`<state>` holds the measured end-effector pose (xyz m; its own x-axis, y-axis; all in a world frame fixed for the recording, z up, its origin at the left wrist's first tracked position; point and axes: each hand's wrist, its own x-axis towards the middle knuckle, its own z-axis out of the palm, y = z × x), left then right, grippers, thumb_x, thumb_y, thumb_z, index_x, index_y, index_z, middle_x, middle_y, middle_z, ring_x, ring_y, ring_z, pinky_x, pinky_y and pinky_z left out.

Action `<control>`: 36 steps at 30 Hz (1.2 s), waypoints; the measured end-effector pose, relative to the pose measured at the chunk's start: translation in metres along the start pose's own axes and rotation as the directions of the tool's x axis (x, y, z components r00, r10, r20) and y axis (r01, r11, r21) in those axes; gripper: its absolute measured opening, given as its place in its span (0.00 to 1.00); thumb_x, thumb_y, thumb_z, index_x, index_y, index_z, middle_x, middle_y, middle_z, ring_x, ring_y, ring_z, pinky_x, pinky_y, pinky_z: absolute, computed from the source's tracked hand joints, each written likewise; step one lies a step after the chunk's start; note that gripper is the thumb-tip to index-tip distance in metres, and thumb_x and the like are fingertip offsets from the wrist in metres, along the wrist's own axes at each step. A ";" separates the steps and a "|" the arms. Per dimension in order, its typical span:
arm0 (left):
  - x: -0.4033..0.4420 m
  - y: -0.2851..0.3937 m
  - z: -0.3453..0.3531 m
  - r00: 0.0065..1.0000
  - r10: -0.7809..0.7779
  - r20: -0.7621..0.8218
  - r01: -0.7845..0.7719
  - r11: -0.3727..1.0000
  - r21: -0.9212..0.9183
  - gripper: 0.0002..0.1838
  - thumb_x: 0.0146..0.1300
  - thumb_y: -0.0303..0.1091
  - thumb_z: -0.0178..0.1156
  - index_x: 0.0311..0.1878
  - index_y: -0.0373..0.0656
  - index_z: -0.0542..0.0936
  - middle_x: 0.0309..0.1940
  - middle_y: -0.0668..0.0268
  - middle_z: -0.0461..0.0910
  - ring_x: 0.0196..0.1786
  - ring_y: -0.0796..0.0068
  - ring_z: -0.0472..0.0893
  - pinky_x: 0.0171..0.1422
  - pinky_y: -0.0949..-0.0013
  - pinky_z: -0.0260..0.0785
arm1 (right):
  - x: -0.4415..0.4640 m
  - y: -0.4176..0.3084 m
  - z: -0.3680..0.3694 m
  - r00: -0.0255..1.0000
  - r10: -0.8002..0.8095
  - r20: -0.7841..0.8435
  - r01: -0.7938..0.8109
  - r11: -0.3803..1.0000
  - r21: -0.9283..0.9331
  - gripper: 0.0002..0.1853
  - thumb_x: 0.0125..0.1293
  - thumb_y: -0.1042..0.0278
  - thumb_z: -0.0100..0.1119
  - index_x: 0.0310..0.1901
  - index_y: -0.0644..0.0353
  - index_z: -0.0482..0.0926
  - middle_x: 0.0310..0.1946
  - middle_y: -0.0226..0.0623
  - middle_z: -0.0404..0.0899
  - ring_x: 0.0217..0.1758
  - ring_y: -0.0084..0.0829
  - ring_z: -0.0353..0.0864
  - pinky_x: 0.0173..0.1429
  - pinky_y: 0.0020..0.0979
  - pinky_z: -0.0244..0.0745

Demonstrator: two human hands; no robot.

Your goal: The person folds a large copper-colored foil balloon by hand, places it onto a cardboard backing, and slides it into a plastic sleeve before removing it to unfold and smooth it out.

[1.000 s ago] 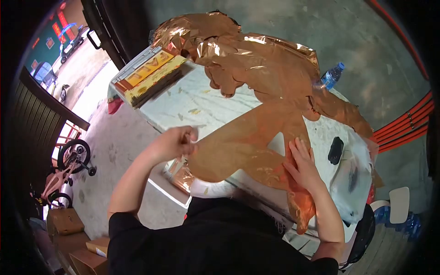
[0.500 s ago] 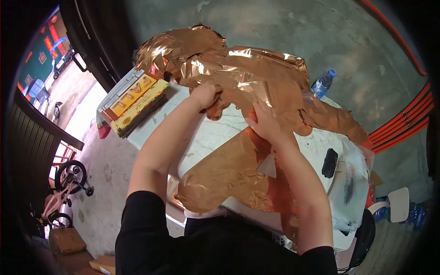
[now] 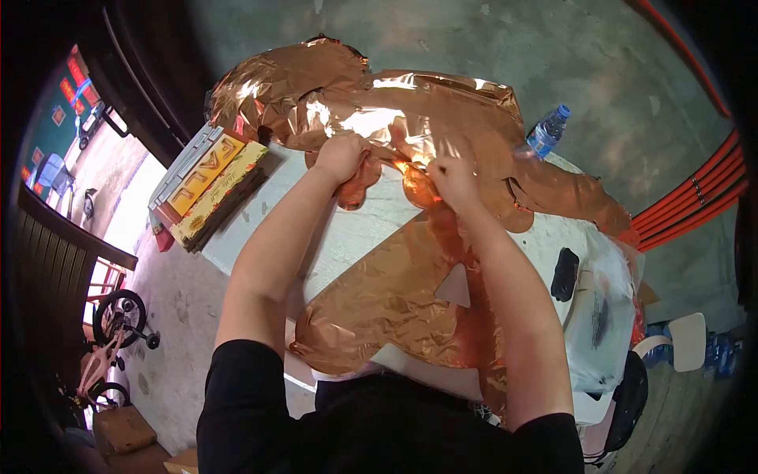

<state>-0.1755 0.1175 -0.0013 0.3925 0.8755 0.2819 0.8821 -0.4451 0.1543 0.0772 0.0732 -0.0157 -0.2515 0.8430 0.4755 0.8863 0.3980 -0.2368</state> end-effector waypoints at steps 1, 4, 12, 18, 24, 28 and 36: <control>-0.001 0.003 -0.004 1.000 0.011 0.002 -0.011 1.000 -0.002 0.09 0.60 0.35 0.57 0.37 0.47 0.84 0.39 0.57 0.83 0.45 0.55 0.82 0.50 0.56 0.74 | 0.006 0.007 -0.006 0.985 0.160 0.058 -0.170 0.926 0.336 0.08 0.63 0.68 0.62 0.30 0.63 0.81 0.29 0.34 0.82 0.31 0.29 0.80 0.34 0.32 0.74; -0.003 0.005 -0.007 0.998 0.055 0.010 -0.055 0.998 -0.005 0.09 0.60 0.35 0.56 0.38 0.46 0.84 0.40 0.57 0.83 0.46 0.55 0.82 0.50 0.55 0.74 | 0.012 0.023 -0.025 0.866 0.375 0.330 -0.483 0.461 0.744 0.07 0.62 0.71 0.66 0.30 0.63 0.80 0.29 0.23 0.79 0.32 0.14 0.73 0.34 0.22 0.68; -0.016 0.028 -0.021 0.938 0.293 -0.186 -0.297 0.955 0.002 0.09 0.57 0.34 0.58 0.39 0.43 0.82 0.39 0.56 0.82 0.46 0.52 0.81 0.52 0.52 0.72 | 0.016 0.039 -0.164 0.841 0.236 -0.487 0.033 0.876 0.481 0.06 0.70 0.69 0.56 0.41 0.63 0.77 0.31 0.27 0.75 0.33 0.18 0.71 0.38 0.23 0.67; -0.086 0.124 -0.003 0.748 0.658 -0.084 -0.632 0.668 -0.394 0.27 0.58 0.38 0.60 0.62 0.46 0.74 0.63 0.52 0.71 0.66 0.54 0.69 0.67 0.51 0.62 | -0.010 0.009 -0.242 0.841 0.079 -0.535 0.318 0.729 0.606 0.10 0.73 0.69 0.51 0.49 0.64 0.76 0.41 0.27 0.77 0.42 0.18 0.75 0.47 0.21 0.70; -0.117 0.161 0.012 0.800 0.599 0.019 -0.571 0.772 -0.279 0.32 0.64 0.45 0.56 0.71 0.50 0.66 0.71 0.52 0.62 0.76 0.54 0.54 0.78 0.51 0.41 | -0.110 -0.043 -0.224 0.968 0.057 0.244 -0.178 0.844 0.507 0.12 0.69 0.75 0.52 0.52 0.62 0.76 0.46 0.31 0.78 0.49 0.22 0.75 0.55 0.27 0.71; -0.092 0.162 0.009 0.701 0.699 0.141 -0.574 0.670 -0.472 0.32 0.64 0.48 0.56 0.70 0.48 0.67 0.73 0.53 0.58 0.77 0.53 0.51 0.79 0.51 0.39 | -0.169 -0.037 -0.174 0.907 -0.090 0.412 -0.240 0.692 0.680 0.23 0.65 0.81 0.50 0.62 0.60 0.72 0.58 0.38 0.77 0.64 0.32 0.73 0.64 0.30 0.69; -0.103 0.145 -0.008 0.808 0.532 0.254 -0.426 0.824 -0.374 0.29 0.68 0.45 0.55 0.70 0.45 0.66 0.75 0.53 0.56 0.79 0.54 0.48 0.79 0.48 0.41 | -0.210 -0.036 -0.174 0.643 -0.539 0.544 0.005 0.713 0.701 0.14 0.66 0.76 0.56 0.52 0.58 0.80 0.66 0.35 0.72 0.68 0.37 0.70 0.71 0.37 0.63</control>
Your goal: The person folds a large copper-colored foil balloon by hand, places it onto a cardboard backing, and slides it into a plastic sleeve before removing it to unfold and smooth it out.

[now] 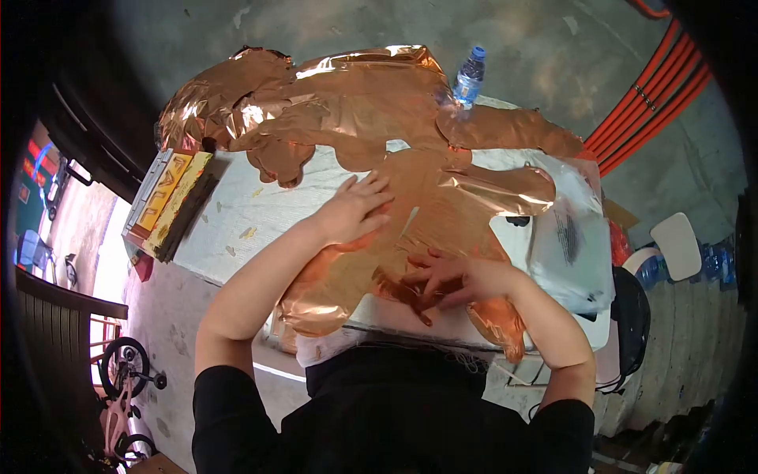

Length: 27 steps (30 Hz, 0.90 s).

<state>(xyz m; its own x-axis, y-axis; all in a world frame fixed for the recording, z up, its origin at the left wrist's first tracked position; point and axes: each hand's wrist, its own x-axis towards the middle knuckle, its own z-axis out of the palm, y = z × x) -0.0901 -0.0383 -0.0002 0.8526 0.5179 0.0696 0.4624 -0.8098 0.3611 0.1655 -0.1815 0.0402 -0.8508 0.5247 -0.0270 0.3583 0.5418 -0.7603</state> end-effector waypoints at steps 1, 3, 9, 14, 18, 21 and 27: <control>-0.005 -0.003 0.002 1.000 0.000 -0.015 0.000 1.000 0.009 0.30 0.68 0.46 0.54 0.70 0.46 0.66 0.75 0.54 0.55 0.79 0.55 0.49 0.79 0.48 0.41 | 0.000 -0.009 -0.004 1.000 0.001 -0.003 -0.001 1.000 0.006 0.14 0.66 0.76 0.56 0.52 0.58 0.80 0.66 0.35 0.72 0.68 0.37 0.70 0.71 0.37 0.63; -0.009 -0.003 0.005 0.999 0.001 -0.033 0.000 1.000 0.019 0.30 0.69 0.47 0.54 0.71 0.47 0.65 0.75 0.55 0.55 0.79 0.56 0.49 0.79 0.48 0.41 | 0.005 -0.021 -0.015 0.847 0.510 -0.149 -0.347 0.743 0.572 0.12 0.66 0.73 0.58 0.50 0.59 0.80 0.63 0.38 0.74 0.72 0.44 0.63 0.76 0.43 0.51; -0.006 0.005 0.003 0.999 -0.039 -0.004 0.039 0.997 0.065 0.30 0.70 0.48 0.51 0.73 0.48 0.63 0.76 0.58 0.54 0.79 0.57 0.48 0.79 0.48 0.39 | 0.052 0.053 0.021 0.625 0.344 -0.700 -0.755 0.495 -0.430 0.32 0.67 0.54 0.57 0.67 0.63 0.64 0.70 0.50 0.60 0.76 0.49 0.52 0.77 0.49 0.45; -0.010 -0.003 0.007 1.000 0.006 -0.023 -0.004 0.997 0.075 0.29 0.72 0.47 0.48 0.73 0.47 0.62 0.75 0.56 0.54 0.79 0.56 0.49 0.79 0.49 0.40 | 0.054 0.021 0.040 0.849 0.250 -0.465 -0.489 0.706 -0.512 0.41 0.66 0.45 0.54 0.72 0.63 0.54 0.74 0.49 0.51 0.78 0.47 0.48 0.77 0.52 0.41; -0.015 -0.003 0.007 0.999 0.005 -0.048 -0.003 0.999 0.036 0.29 0.72 0.46 0.48 0.73 0.45 0.62 0.75 0.56 0.55 0.78 0.56 0.50 0.79 0.49 0.39 | 0.046 0.022 0.035 0.966 0.093 -0.242 -0.217 0.802 -0.556 0.42 0.66 0.44 0.55 0.74 0.59 0.53 0.76 0.46 0.49 0.79 0.46 0.46 0.78 0.52 0.39; -0.015 0.001 0.004 0.997 -0.013 -0.074 0.011 1.000 -0.024 0.29 0.72 0.45 0.48 0.73 0.44 0.62 0.75 0.56 0.55 0.78 0.56 0.50 0.79 0.50 0.39 | 0.046 0.013 0.037 0.981 0.065 -0.181 -0.152 0.840 -0.520 0.41 0.66 0.44 0.55 0.74 0.56 0.53 0.76 0.43 0.48 0.79 0.45 0.45 0.79 0.51 0.37; 0.004 0.005 -0.004 0.993 -0.103 -0.060 0.105 0.993 0.048 0.30 0.70 0.47 0.50 0.69 0.40 0.64 0.68 0.55 0.65 0.75 0.56 0.57 0.78 0.49 0.44 | 0.048 0.013 0.040 0.971 0.111 -0.210 -0.216 0.781 -0.586 0.40 0.67 0.42 0.52 0.74 0.55 0.53 0.76 0.43 0.48 0.80 0.44 0.45 0.79 0.52 0.37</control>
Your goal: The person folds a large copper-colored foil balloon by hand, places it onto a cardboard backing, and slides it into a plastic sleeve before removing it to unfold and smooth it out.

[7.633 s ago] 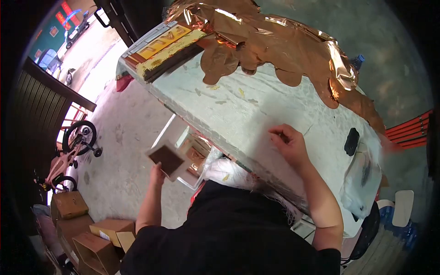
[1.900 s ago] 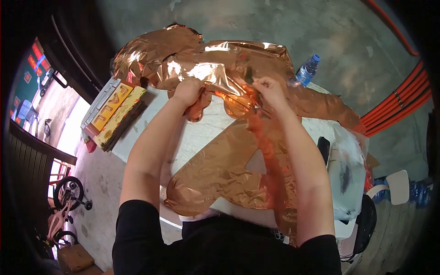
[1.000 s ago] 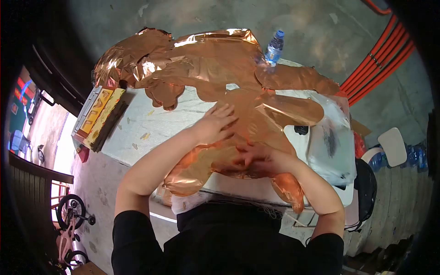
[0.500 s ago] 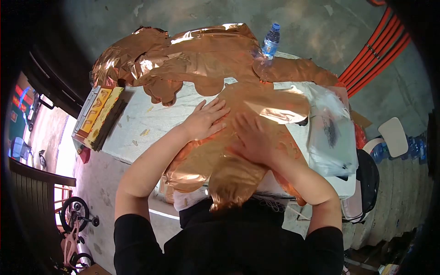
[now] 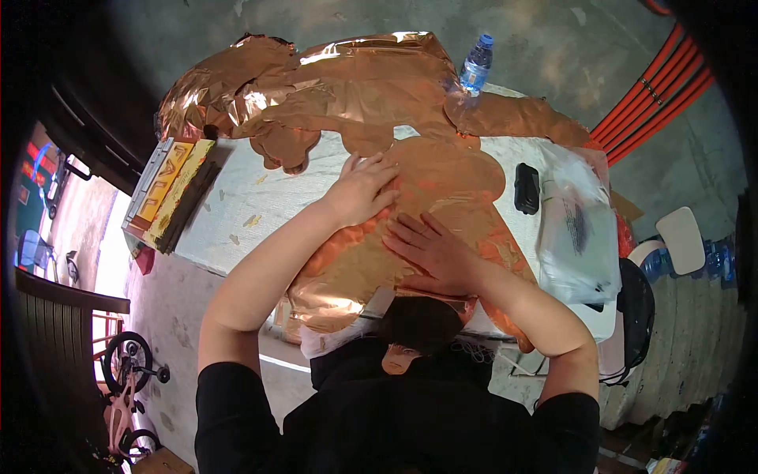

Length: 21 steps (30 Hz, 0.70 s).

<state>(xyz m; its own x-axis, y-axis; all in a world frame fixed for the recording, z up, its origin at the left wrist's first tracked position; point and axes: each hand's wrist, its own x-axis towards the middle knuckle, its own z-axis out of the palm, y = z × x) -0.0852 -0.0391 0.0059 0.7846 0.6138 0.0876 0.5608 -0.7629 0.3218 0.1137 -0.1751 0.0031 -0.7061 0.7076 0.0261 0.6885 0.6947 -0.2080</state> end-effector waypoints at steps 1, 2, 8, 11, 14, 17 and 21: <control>0.004 0.000 0.004 0.992 0.067 -0.105 -0.062 0.997 0.048 0.29 0.69 0.46 0.52 0.68 0.40 0.65 0.66 0.54 0.68 0.73 0.55 0.60 0.77 0.49 0.46 | 0.000 0.001 0.000 1.000 0.001 -0.001 -0.001 1.000 -0.001 0.40 0.67 0.42 0.52 0.74 0.55 0.53 0.76 0.43 0.48 0.80 0.44 0.45 0.79 0.52 0.37; 0.007 0.000 0.007 0.969 0.138 -0.206 -0.119 0.988 0.102 0.29 0.68 0.45 0.53 0.67 0.40 0.66 0.64 0.53 0.70 0.72 0.54 0.62 0.76 0.50 0.49 | 0.001 0.002 -0.001 1.000 0.014 -0.015 -0.014 1.000 0.002 0.41 0.67 0.42 0.51 0.74 0.55 0.53 0.76 0.43 0.49 0.80 0.44 0.45 0.79 0.52 0.37; 0.005 -0.006 0.011 0.961 0.075 -0.266 -0.107 0.989 -0.105 0.25 0.64 0.36 0.58 0.63 0.37 0.70 0.63 0.49 0.70 0.66 0.50 0.68 0.72 0.55 0.57 | 0.007 0.028 0.003 0.999 0.042 -0.015 -0.042 0.999 0.026 0.43 0.67 0.41 0.51 0.75 0.57 0.51 0.77 0.44 0.47 0.80 0.43 0.45 0.79 0.51 0.36; 0.001 -0.006 0.012 0.959 0.090 -0.270 -0.115 0.990 -0.078 0.26 0.62 0.35 0.59 0.63 0.37 0.70 0.63 0.50 0.70 0.66 0.50 0.68 0.71 0.55 0.58 | 0.014 0.039 -0.004 0.998 0.054 -0.009 -0.054 0.998 0.027 0.43 0.66 0.41 0.52 0.75 0.58 0.51 0.77 0.44 0.47 0.80 0.43 0.44 0.80 0.51 0.35; 0.005 -0.012 0.015 0.948 0.136 -0.288 -0.154 0.987 -0.042 0.26 0.62 0.35 0.59 0.63 0.38 0.70 0.63 0.50 0.70 0.66 0.49 0.68 0.71 0.54 0.58 | 0.021 0.040 -0.003 0.999 0.053 -0.007 -0.053 0.998 0.043 0.43 0.66 0.42 0.52 0.75 0.58 0.51 0.77 0.45 0.46 0.80 0.43 0.44 0.80 0.50 0.34; 0.006 -0.015 0.020 0.923 0.155 -0.353 -0.160 0.987 0.014 0.24 0.62 0.36 0.59 0.60 0.37 0.72 0.60 0.51 0.72 0.65 0.50 0.69 0.69 0.54 0.61 | 0.025 0.044 -0.006 0.999 0.048 -0.026 -0.046 0.997 0.057 0.43 0.66 0.43 0.53 0.74 0.58 0.52 0.76 0.45 0.47 0.80 0.43 0.44 0.80 0.49 0.34; 0.014 0.003 -0.008 0.972 -0.190 -0.140 0.196 0.980 0.029 0.22 0.61 0.38 0.60 0.55 0.37 0.73 0.56 0.52 0.74 0.65 0.53 0.69 0.64 0.55 0.65 | 0.025 0.042 -0.006 0.996 0.092 -0.010 -0.091 0.994 0.062 0.42 0.66 0.44 0.54 0.74 0.58 0.53 0.76 0.45 0.49 0.80 0.43 0.44 0.80 0.50 0.34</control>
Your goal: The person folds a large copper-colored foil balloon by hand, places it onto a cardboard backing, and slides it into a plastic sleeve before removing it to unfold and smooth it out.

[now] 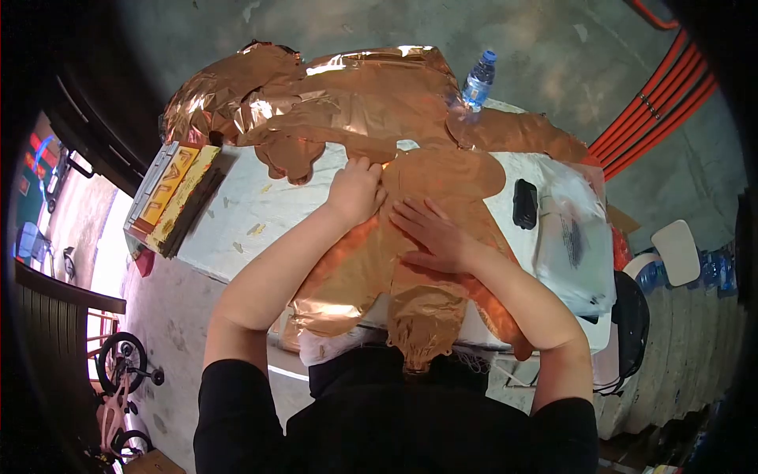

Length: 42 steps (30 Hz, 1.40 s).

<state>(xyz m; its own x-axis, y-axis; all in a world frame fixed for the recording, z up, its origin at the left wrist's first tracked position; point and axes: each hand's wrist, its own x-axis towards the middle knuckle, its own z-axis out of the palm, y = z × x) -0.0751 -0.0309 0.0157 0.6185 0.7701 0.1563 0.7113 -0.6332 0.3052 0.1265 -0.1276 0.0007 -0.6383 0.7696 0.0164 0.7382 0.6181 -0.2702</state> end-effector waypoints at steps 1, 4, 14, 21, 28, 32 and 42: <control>0.001 0.003 0.002 0.995 -0.096 -0.014 0.097 0.994 0.059 0.21 0.61 0.39 0.61 0.54 0.38 0.74 0.55 0.51 0.74 0.61 0.52 0.72 0.60 0.55 0.68 | 0.000 0.001 -0.001 1.000 -0.001 -0.002 0.001 1.000 -0.009 0.42 0.66 0.44 0.54 0.74 0.58 0.53 0.76 0.45 0.49 0.80 0.43 0.44 0.80 0.50 0.34; 0.005 0.006 0.005 0.970 -0.242 -0.009 0.242 0.968 0.058 0.21 0.60 0.41 0.63 0.52 0.38 0.75 0.50 0.50 0.76 0.52 0.50 0.77 0.52 0.54 0.72 | 0.000 0.001 0.006 0.999 -0.025 -0.029 0.025 1.000 0.005 0.41 0.67 0.40 0.50 0.74 0.56 0.54 0.75 0.45 0.51 0.80 0.43 0.45 0.80 0.50 0.34; 0.004 0.003 -0.002 0.975 -0.219 -0.047 0.198 0.940 -0.276 0.14 0.59 0.41 0.61 0.35 0.37 0.79 0.33 0.51 0.82 0.40 0.49 0.82 0.43 0.52 0.73 | -0.001 0.005 0.006 0.997 -0.051 -0.050 0.049 0.999 -0.023 0.41 0.67 0.41 0.51 0.74 0.56 0.54 0.76 0.44 0.50 0.80 0.43 0.44 0.80 0.51 0.36; 0.006 -0.012 -0.008 0.974 -0.223 -0.039 0.215 0.964 -0.156 0.13 0.61 0.37 0.61 0.43 0.38 0.78 0.40 0.50 0.81 0.43 0.49 0.80 0.46 0.55 0.71 | 0.007 0.011 0.000 0.998 -0.063 0.011 0.063 0.998 0.008 0.41 0.67 0.44 0.53 0.74 0.57 0.53 0.76 0.44 0.48 0.80 0.43 0.43 0.80 0.50 0.36; -0.017 -0.035 0.007 0.951 0.299 -0.078 -0.304 0.951 -0.063 0.21 0.65 0.39 0.56 0.59 0.40 0.74 0.66 0.54 0.68 0.70 0.55 0.64 0.70 0.55 0.60 | -0.006 0.006 -0.003 0.991 0.070 -0.109 -0.065 0.997 0.049 0.42 0.66 0.44 0.53 0.74 0.60 0.54 0.75 0.49 0.50 0.80 0.45 0.43 0.80 0.51 0.36; -0.019 -0.035 0.013 0.962 0.270 0.047 -0.265 0.960 -0.086 0.26 0.70 0.43 0.51 0.68 0.42 0.67 0.72 0.56 0.61 0.76 0.58 0.56 0.77 0.51 0.48 | -0.005 -0.003 0.009 0.992 0.083 -0.094 -0.085 0.996 -0.016 0.42 0.66 0.42 0.53 0.73 0.62 0.55 0.75 0.50 0.49 0.80 0.46 0.44 0.79 0.50 0.37; -0.020 -0.044 0.007 0.953 0.284 0.100 -0.283 0.959 -0.028 0.31 0.72 0.50 0.48 0.72 0.46 0.63 0.74 0.56 0.57 0.78 0.58 0.52 0.79 0.50 0.41 | -0.004 0.000 0.013 0.986 0.037 -0.163 -0.048 0.997 -0.064 0.42 0.65 0.42 0.55 0.73 0.61 0.56 0.75 0.47 0.50 0.79 0.45 0.45 0.79 0.51 0.38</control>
<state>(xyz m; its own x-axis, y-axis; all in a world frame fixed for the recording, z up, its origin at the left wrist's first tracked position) -0.1163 -0.0187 -0.0076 0.8255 0.5463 0.1417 0.4973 -0.8228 0.2751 0.1263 -0.1323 -0.0122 -0.5660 0.8081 0.1633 0.7807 0.5890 -0.2086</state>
